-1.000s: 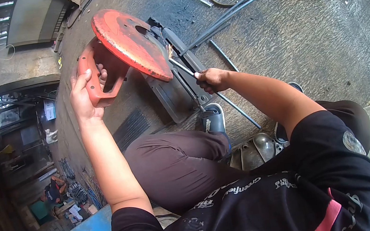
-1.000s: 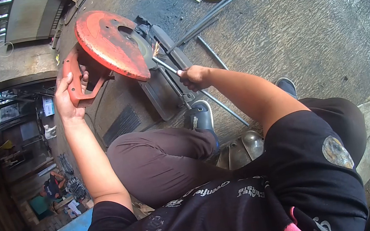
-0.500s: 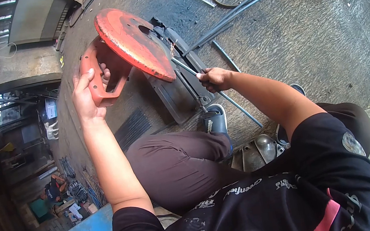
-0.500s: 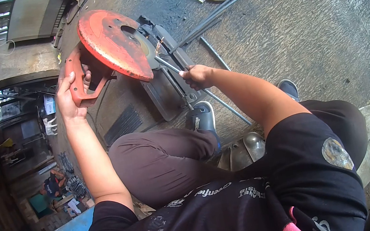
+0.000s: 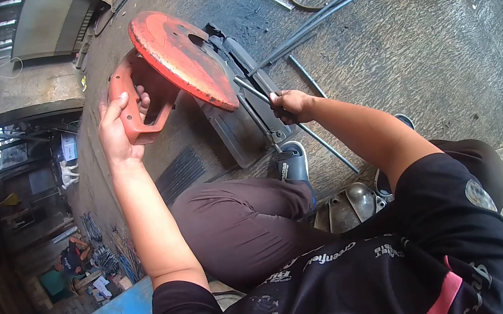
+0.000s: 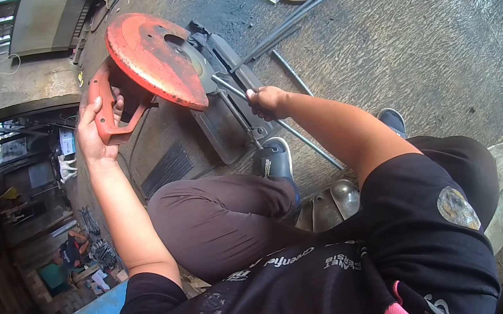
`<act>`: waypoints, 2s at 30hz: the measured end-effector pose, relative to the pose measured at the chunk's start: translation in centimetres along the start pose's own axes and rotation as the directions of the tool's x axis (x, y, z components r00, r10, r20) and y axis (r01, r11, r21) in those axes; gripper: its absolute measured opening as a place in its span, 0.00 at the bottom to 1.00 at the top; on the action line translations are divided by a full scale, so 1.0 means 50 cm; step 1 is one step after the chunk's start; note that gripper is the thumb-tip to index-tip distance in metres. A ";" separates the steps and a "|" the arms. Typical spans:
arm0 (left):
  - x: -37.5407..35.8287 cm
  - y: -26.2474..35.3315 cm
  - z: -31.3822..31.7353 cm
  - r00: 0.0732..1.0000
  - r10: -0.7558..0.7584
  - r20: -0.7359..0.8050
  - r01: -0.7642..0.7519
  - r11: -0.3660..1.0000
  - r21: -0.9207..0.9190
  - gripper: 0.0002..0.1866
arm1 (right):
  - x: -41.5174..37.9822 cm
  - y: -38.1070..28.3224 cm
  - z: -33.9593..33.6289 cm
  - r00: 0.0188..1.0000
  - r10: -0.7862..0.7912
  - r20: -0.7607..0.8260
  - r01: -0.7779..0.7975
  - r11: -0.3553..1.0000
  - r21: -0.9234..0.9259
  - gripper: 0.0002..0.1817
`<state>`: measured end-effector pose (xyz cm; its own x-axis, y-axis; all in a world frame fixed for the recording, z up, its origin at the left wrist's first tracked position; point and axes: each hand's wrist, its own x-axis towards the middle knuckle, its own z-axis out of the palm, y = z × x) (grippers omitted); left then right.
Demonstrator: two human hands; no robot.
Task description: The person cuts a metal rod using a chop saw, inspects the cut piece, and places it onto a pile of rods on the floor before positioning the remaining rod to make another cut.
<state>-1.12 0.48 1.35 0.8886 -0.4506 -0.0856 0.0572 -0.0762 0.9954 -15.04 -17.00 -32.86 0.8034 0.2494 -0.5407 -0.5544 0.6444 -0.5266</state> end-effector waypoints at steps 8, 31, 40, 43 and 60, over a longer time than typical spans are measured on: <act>0.002 -0.003 -0.004 1.000 -0.008 -0.011 0.008 1.000 -0.009 0.26 | -0.018 -0.026 0.007 0.996 0.078 0.041 -0.074 0.993 -0.090 0.22; 0.008 -0.003 -0.013 1.000 -0.006 0.001 0.006 0.999 0.038 0.31 | 0.004 -0.014 -0.008 0.999 -0.036 0.023 0.037 0.996 -0.075 0.12; 0.004 -0.001 -0.007 1.000 -0.007 -0.017 0.007 1.000 0.023 0.31 | 0.009 -0.015 -0.004 0.986 -0.118 -0.120 0.088 0.968 -0.237 0.13; 0.004 -0.002 -0.008 1.000 -0.008 -0.007 0.008 1.000 -0.002 0.31 | 0.022 -0.013 -0.007 0.983 -0.125 -0.134 0.100 0.979 -0.180 0.15; 0.008 -0.003 -0.010 1.000 -0.015 -0.016 0.015 1.000 0.001 0.32 | -0.014 -0.045 -0.007 0.999 0.037 0.016 -0.033 0.982 -0.185 0.22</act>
<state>-0.55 0.76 1.17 0.8950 -0.4347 -0.1001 0.0703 -0.0840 0.9940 -14.44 -18.85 -31.52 0.7858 0.2844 -0.5492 -0.6114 0.4912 -0.6204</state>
